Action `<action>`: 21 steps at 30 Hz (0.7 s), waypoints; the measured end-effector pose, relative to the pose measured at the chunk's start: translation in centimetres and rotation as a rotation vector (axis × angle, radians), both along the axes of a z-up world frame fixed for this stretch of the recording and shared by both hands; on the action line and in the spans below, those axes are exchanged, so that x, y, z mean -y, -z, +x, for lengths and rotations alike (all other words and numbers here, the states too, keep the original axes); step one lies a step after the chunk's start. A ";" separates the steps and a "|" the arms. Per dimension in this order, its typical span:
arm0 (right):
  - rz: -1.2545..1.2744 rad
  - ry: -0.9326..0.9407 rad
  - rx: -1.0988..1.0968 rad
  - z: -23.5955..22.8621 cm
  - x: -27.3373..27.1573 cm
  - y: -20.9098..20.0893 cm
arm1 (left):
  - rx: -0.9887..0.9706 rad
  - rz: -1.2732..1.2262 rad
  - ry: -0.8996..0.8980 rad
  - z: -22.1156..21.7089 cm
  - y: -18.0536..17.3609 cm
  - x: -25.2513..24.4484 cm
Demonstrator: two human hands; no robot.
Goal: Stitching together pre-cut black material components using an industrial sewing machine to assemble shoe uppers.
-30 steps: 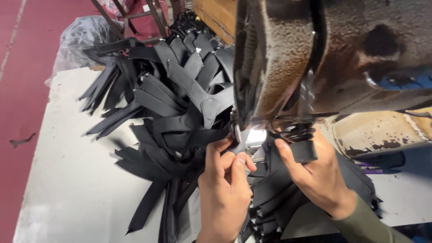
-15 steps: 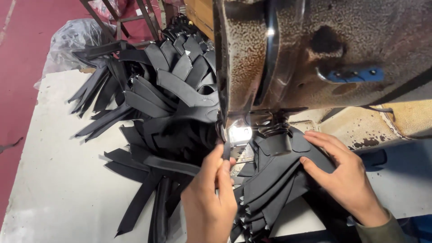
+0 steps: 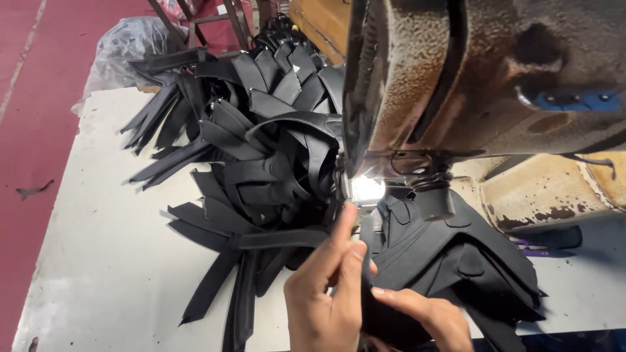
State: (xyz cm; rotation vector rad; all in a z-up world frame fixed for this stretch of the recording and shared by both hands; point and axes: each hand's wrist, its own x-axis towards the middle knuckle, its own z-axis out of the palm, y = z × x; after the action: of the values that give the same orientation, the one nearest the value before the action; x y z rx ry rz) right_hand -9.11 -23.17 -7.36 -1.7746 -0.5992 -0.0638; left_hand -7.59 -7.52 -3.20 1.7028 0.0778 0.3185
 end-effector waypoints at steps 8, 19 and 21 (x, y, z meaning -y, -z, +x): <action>-0.130 0.150 0.051 0.5 -1.1 2.0 | -0.087 0.105 -0.161 2.3 1.7 -0.8; -0.187 0.154 -0.006 2.6 -1.6 -1.9 | -0.073 0.091 -0.066 2.6 2.1 -2.0; -0.189 0.148 0.002 3.3 -1.3 -2.3 | -0.025 0.102 0.018 2.3 1.7 -2.2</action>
State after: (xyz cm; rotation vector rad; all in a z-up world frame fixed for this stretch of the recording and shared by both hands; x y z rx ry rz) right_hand -5.80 -21.86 -5.05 -2.0011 -0.4877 -0.1138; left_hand -5.30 -5.29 -4.86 1.8076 0.0651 0.2919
